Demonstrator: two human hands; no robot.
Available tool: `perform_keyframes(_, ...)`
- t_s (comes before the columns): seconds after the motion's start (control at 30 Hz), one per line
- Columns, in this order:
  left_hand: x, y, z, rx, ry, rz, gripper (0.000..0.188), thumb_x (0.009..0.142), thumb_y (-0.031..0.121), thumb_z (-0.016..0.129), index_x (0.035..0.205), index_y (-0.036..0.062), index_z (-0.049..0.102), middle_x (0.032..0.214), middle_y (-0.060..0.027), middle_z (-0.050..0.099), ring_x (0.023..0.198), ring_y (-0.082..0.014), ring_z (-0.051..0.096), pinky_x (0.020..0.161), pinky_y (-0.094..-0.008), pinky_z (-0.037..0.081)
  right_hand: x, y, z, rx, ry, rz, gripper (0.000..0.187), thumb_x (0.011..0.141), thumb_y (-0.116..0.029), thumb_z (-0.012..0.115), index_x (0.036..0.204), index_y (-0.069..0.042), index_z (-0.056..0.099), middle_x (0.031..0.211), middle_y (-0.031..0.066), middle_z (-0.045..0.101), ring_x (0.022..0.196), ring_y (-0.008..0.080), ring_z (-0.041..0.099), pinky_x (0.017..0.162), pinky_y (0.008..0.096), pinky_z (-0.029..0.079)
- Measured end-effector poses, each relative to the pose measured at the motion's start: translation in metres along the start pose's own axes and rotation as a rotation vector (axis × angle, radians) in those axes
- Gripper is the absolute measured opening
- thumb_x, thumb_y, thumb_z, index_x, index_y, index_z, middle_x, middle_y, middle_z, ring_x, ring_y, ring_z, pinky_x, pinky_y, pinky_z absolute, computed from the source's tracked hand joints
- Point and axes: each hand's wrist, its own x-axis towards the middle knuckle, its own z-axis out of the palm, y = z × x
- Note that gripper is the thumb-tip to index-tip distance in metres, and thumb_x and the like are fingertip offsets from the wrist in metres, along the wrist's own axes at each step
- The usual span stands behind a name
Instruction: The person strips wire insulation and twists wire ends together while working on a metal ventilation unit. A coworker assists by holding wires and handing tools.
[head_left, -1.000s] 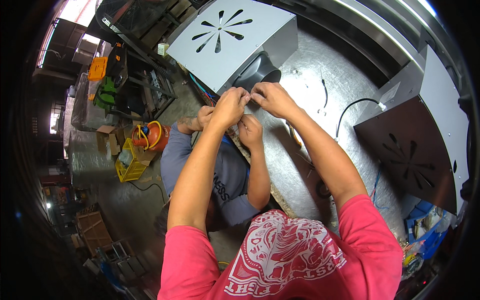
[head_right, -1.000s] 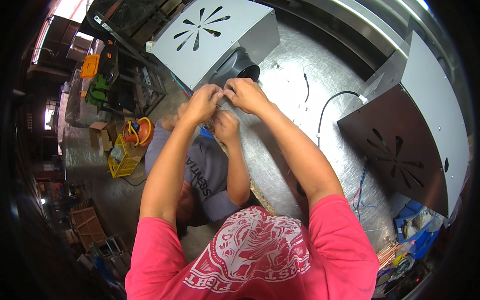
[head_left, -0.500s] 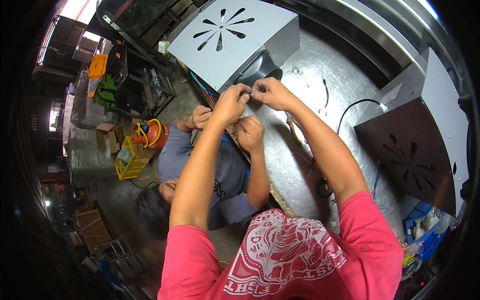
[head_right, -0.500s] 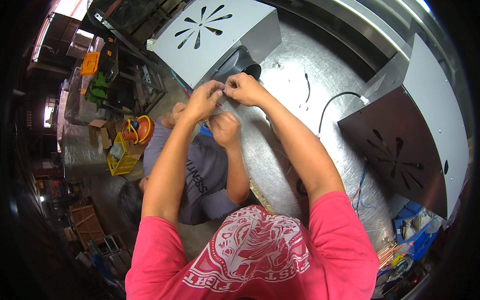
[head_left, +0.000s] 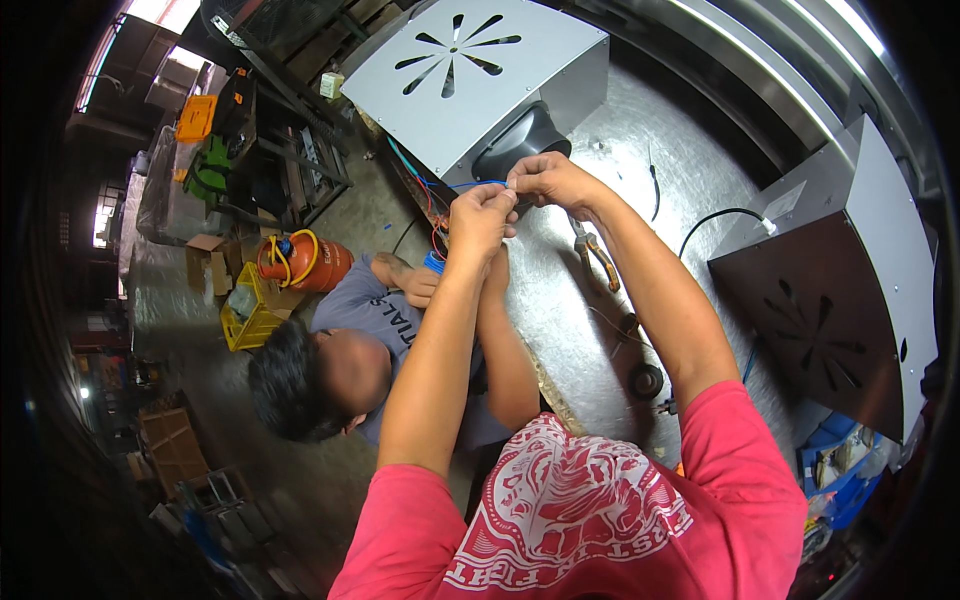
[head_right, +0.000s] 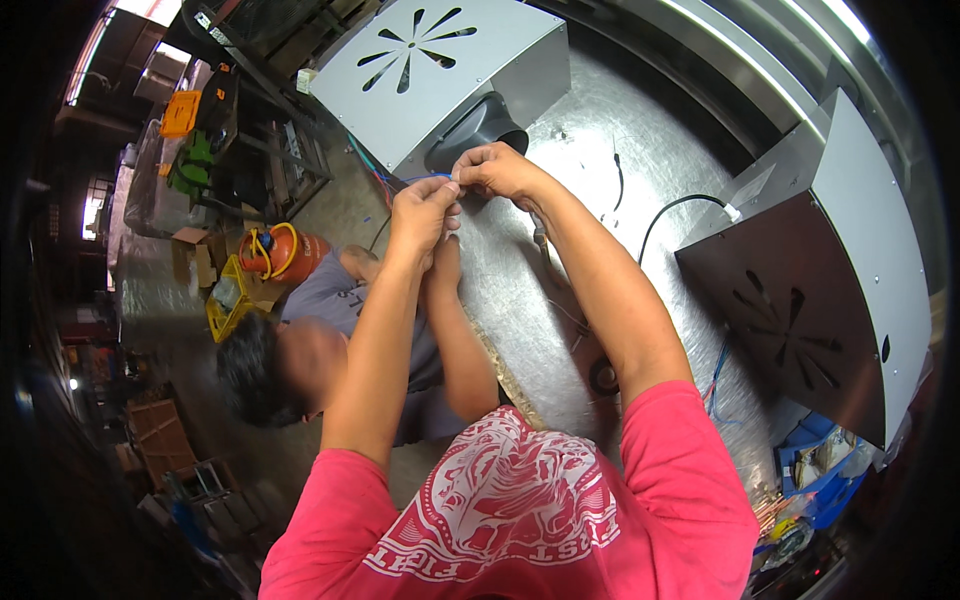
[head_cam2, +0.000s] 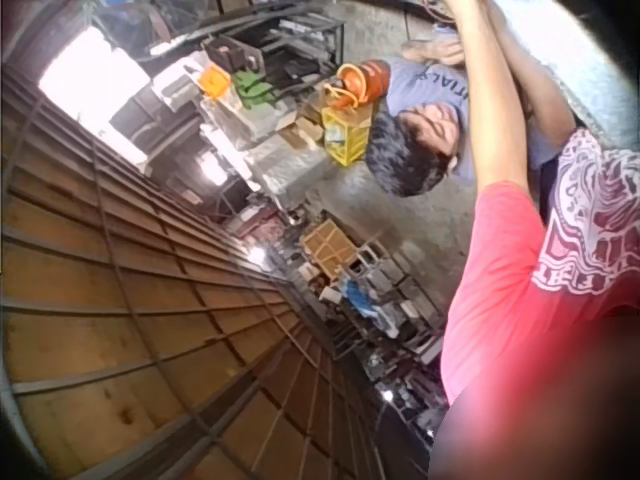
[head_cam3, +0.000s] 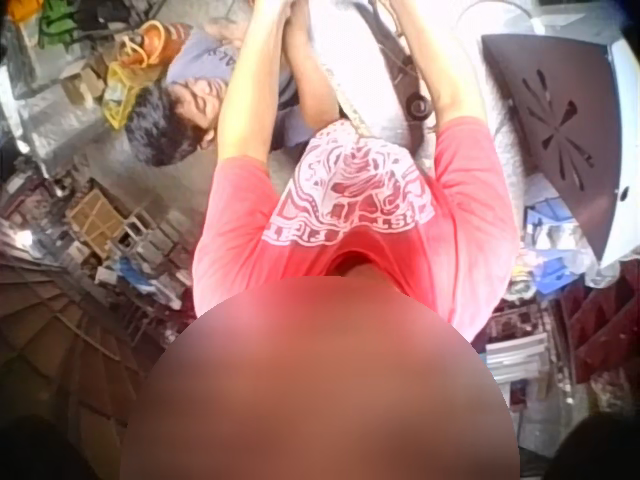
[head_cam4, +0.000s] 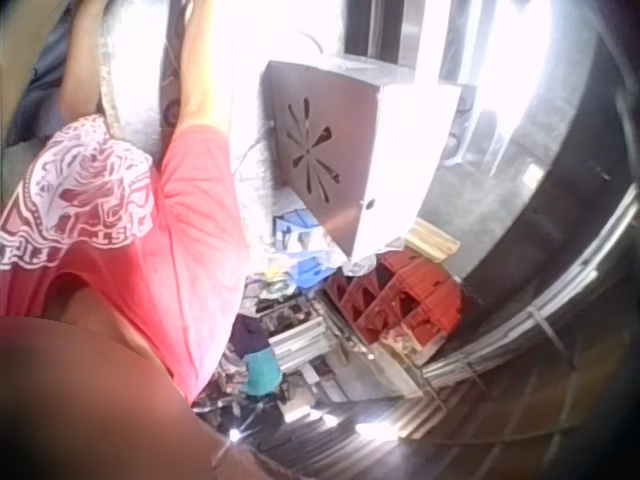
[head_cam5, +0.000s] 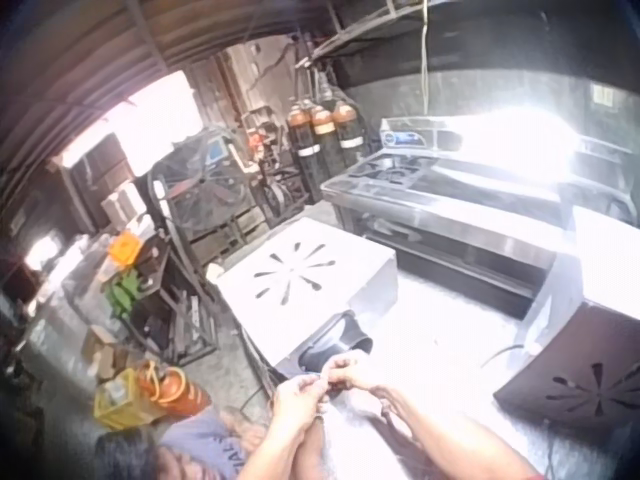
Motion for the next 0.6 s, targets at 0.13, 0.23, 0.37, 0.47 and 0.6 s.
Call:
perform_keyframes(0.13, 0.002, -0.012, 0.002, 0.078, 0.066, 0.150, 0.035, 0.093, 0.018, 0.077, 0.116, -0.0067, 0.068, 0.093, -0.0086, 0.074, 0.079, -0.0135, 0.068, 0.065, -0.0264, 0.054, -0.002, 0.000, 0.002, 0.115, 0.007, 0.127, 0.006, 0.087, -0.011, 0.074, 0.088, -0.005, 0.073, 0.072, -0.0007, 0.064, 0.058, 0.0063, 0.051, 0.054, 0.0227, 0.042)
perform_keyframes(0.23, 0.005, -0.020, 0.001, 0.251, 0.121, 0.276, 0.031, 0.092, 0.018, 0.078, 0.113, -0.0046, 0.071, 0.091, -0.0098, 0.075, 0.078, -0.0133, 0.068, 0.067, -0.0272, 0.054, -0.003, 0.002, 0.001, 0.188, 0.002, 0.187, 0.006, 0.088, -0.011, 0.074, 0.087, -0.005, 0.073, 0.070, -0.0012, 0.062, 0.058, 0.0060, 0.052, 0.054, 0.0224, 0.044)
perform_keyframes(0.37, 0.006, -0.022, -0.004, 0.389, 0.116, 0.340, 0.023, 0.093, 0.017, 0.075, 0.105, -0.0023, 0.072, 0.089, -0.0116, 0.076, 0.078, -0.0127, 0.069, 0.069, -0.0306, 0.055, -0.003, 0.004, 0.001, 0.216, 0.035, 0.209, 0.006, 0.088, -0.012, 0.074, 0.085, -0.007, 0.073, 0.068, -0.0017, 0.061, 0.058, 0.0064, 0.053, 0.054, 0.0222, 0.045)
perform_keyframes(0.47, 0.004, -0.020, -0.004, 0.380, 0.100, 0.275, 0.025, 0.097, 0.020, 0.066, 0.102, -0.0042, 0.070, 0.085, -0.0164, 0.075, 0.077, -0.0208, 0.071, 0.073, -0.0360, 0.055, -0.004, 0.005, 0.001, 0.184, 0.006, 0.215, 0.008, 0.089, -0.011, 0.075, 0.090, -0.005, 0.070, 0.073, -0.0010, 0.064, 0.063, 0.0066, 0.056, 0.057, 0.0227, 0.045)
perform_keyframes(0.6, 0.002, -0.021, -0.002, 0.534, 0.226, 0.493, 0.032, 0.099, 0.024, 0.056, 0.097, -0.0055, 0.067, 0.080, -0.0235, 0.069, 0.078, -0.0372, 0.068, 0.076, -0.0448, 0.054, -0.005, 0.008, 0.009, 0.219, 0.041, 0.182, 0.007, 0.089, -0.013, 0.074, 0.085, -0.008, 0.072, 0.068, -0.0020, 0.060, 0.058, 0.0064, 0.053, 0.054, 0.0228, 0.045)
